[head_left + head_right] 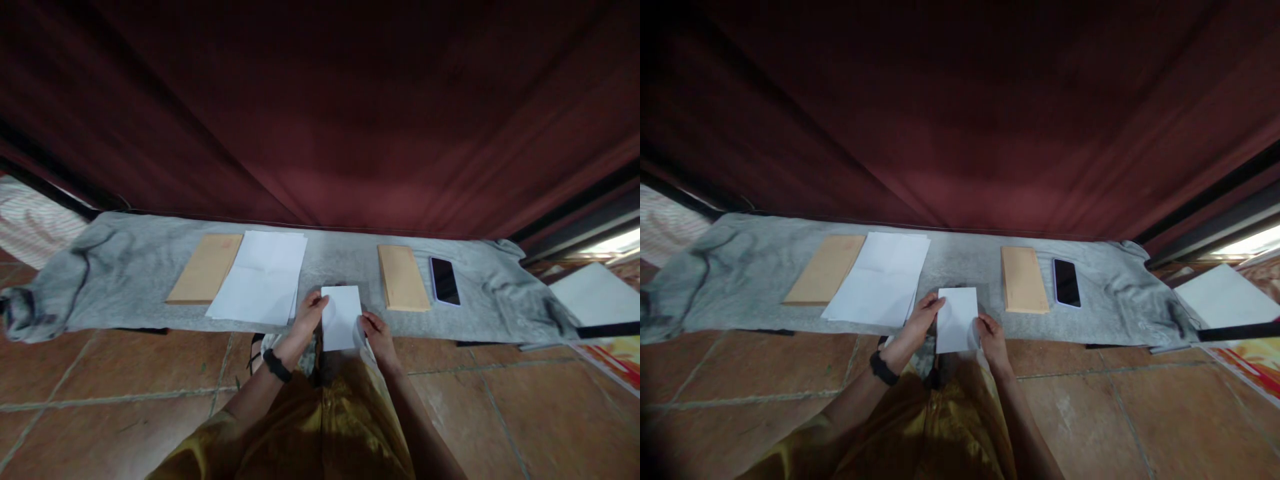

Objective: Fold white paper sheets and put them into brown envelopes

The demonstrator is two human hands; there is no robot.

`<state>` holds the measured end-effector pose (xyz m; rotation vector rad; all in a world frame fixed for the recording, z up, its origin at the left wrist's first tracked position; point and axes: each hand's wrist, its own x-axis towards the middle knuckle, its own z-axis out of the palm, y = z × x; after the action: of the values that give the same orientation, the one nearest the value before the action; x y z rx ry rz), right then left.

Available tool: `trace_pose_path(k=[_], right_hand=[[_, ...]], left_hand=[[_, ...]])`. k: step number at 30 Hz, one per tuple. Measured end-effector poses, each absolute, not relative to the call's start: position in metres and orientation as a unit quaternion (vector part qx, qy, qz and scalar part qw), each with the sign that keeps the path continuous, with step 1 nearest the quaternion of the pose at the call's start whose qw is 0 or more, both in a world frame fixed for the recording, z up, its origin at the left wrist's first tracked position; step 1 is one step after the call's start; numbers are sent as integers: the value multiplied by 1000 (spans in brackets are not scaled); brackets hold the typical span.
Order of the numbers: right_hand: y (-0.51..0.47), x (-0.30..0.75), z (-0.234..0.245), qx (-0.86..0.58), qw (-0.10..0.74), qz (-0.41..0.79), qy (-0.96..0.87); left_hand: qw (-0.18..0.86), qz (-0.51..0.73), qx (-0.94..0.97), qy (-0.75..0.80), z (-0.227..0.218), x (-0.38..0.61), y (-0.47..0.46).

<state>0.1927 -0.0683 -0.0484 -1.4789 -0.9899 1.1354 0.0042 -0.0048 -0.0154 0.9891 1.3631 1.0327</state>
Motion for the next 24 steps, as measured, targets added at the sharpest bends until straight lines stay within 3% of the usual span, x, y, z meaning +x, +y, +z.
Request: trace_pose_path(k=[12, 24], right_hand=[[-65, 204, -42, -627, 486, 433, -428], [-55, 206, -21, -626, 479, 445, -424]], left_hand=[[504, 422, 487, 575, -9, 16, 25], [551, 416, 432, 579, 0, 3, 21]])
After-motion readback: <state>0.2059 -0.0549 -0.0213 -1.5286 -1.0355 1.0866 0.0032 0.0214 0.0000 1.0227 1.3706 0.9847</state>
